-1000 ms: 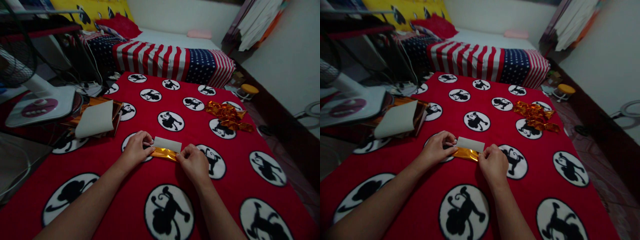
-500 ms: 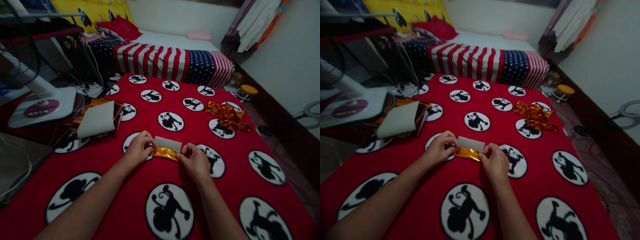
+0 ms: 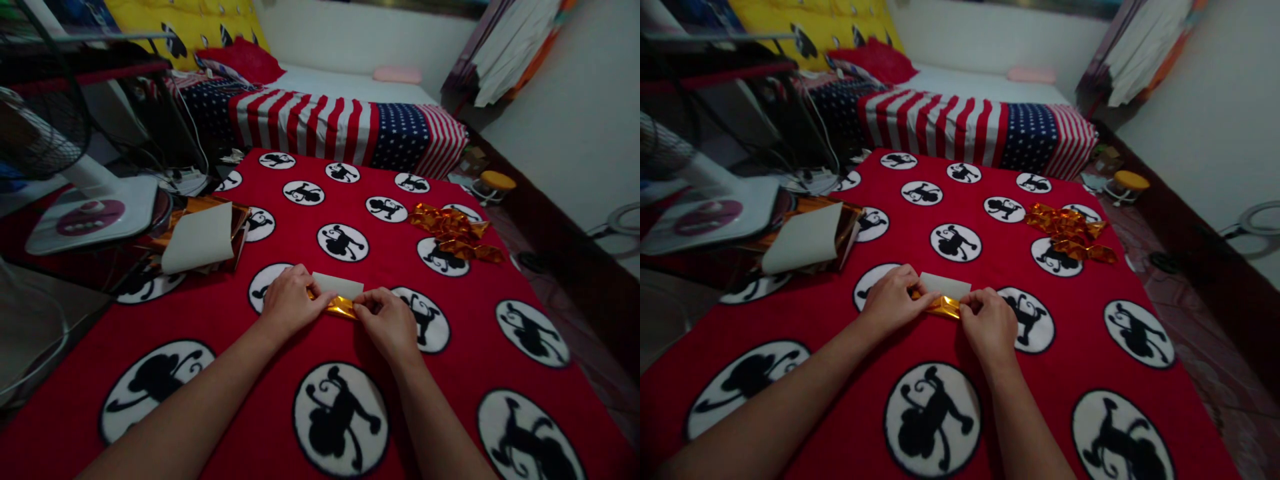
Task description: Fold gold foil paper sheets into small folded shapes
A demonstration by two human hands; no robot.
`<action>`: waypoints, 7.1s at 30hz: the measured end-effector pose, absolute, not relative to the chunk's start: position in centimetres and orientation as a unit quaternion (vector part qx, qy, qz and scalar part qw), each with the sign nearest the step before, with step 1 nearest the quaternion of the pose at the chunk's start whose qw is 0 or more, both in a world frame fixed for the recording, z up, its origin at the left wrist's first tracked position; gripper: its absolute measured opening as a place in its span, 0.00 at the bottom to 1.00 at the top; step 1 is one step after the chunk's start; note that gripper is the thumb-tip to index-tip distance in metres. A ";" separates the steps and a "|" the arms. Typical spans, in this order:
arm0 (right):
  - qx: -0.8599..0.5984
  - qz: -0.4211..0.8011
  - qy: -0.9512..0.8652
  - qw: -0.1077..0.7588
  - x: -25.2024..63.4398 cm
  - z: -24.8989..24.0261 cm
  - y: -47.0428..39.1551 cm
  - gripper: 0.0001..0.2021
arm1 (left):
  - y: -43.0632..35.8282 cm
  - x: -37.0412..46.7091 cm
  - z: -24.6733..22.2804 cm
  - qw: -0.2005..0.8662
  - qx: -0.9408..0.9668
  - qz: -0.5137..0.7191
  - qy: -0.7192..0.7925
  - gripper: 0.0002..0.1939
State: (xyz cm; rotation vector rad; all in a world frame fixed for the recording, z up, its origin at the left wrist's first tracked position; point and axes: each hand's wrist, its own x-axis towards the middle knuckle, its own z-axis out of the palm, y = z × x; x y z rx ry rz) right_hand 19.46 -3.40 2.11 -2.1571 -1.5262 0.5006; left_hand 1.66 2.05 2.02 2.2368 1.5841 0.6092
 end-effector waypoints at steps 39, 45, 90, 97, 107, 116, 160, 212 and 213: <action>-0.708 0.026 -0.692 0.141 14.0 2.2 -7.2 0.20 | 1.4 2.5 1.1 0.062 0.800 0.191 0.565 0.18; -0.711 0.017 -0.693 0.116 14.6 2.4 -7.1 0.18 | 1.4 2.5 1.2 0.062 0.804 0.186 0.562 0.21; -0.691 -0.026 -0.720 0.054 15.3 1.7 -9.7 0.19 | 3.0 -0.4 1.5 0.215 0.844 0.151 0.468 0.13; -0.693 -0.029 -0.718 0.061 16.8 1.9 -10.1 0.18 | 3.0 -0.3 1.6 0.218 0.842 0.153 0.470 0.13; -0.688 -0.026 -0.718 0.104 15.5 3.4 -9.4 0.19 | 2.9 -0.3 1.5 0.213 0.844 0.155 0.467 0.13; -0.677 0.003 -0.731 0.085 14.6 2.2 -8.9 0.17 | 3.9 -1.1 1.6 0.272 0.852 0.146 0.423 0.06; -0.546 0.577 -0.334 0.507 18.2 2.2 -2.8 0.25 | 3.6 -0.9 1.8 0.591 0.576 0.319 0.466 0.18; -0.492 0.448 -0.169 0.728 17.5 1.5 -3.1 0.18 | 1.7 1.7 1.0 0.555 0.439 0.482 0.516 0.19; -0.495 0.469 -0.180 0.709 17.5 1.5 -3.2 0.18 | 1.7 1.7 1.0 0.560 0.442 0.475 0.515 0.19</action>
